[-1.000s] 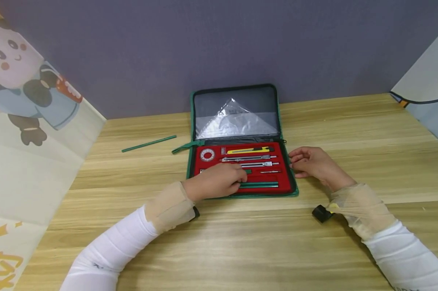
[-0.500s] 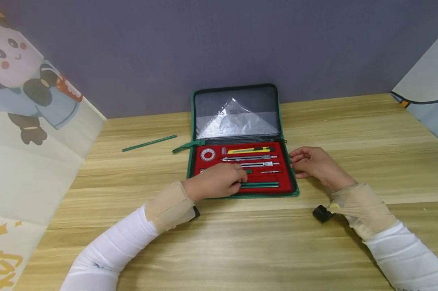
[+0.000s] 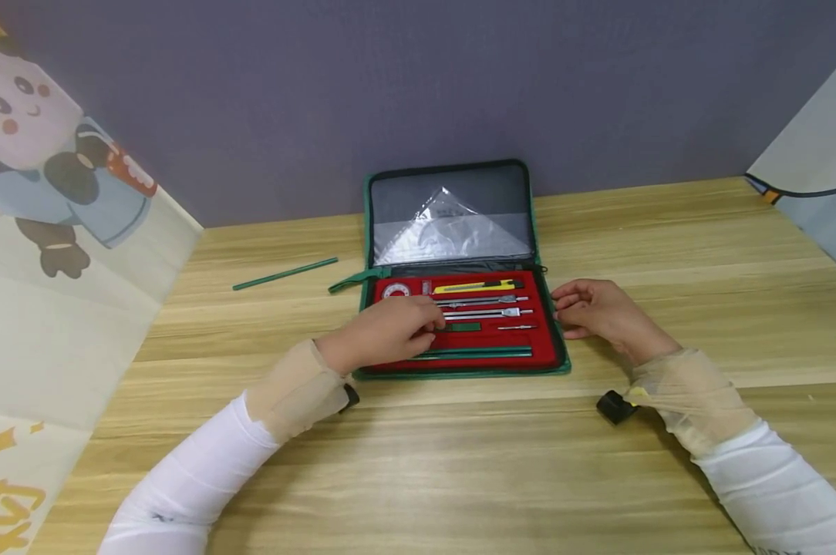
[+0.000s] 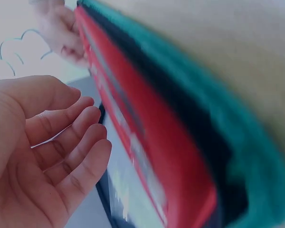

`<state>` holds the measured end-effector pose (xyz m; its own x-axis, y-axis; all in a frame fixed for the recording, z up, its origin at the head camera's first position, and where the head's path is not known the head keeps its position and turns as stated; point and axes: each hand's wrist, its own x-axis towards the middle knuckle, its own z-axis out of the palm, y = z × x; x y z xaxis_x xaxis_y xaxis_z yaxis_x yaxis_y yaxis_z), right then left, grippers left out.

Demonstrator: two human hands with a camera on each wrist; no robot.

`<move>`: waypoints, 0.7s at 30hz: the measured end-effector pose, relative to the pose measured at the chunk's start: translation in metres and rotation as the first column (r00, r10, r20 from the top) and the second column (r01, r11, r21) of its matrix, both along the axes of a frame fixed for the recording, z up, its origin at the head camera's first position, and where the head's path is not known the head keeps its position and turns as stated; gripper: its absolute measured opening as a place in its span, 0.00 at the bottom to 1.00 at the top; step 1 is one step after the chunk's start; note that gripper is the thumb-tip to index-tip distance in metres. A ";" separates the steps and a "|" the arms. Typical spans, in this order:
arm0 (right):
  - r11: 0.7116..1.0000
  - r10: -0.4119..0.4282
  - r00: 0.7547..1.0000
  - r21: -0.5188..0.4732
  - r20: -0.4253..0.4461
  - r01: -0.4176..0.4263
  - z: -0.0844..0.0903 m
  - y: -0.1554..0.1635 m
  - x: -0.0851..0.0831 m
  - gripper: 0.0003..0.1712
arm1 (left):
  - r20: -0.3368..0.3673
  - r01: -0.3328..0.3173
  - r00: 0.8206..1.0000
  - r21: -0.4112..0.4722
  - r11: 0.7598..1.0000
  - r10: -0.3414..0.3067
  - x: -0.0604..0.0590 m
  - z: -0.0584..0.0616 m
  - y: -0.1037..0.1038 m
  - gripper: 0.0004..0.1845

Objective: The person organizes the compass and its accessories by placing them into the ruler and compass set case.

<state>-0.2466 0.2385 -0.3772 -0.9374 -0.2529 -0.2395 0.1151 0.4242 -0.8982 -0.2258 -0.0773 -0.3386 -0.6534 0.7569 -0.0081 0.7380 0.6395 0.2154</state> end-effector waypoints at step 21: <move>1.000 -0.005 1.000 -0.002 0.004 0.005 -0.002 -0.001 -0.001 0.25 | -0.076 -0.297 0.951 0.065 0.953 0.301 -0.045 0.007 -0.105 0.10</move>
<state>-0.2478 0.2379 -0.3796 -0.9378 -0.2486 -0.2425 0.1207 0.4215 -0.8988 -0.2704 -0.1821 -0.3317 -0.8463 0.5248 0.0914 0.5318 0.8229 0.1998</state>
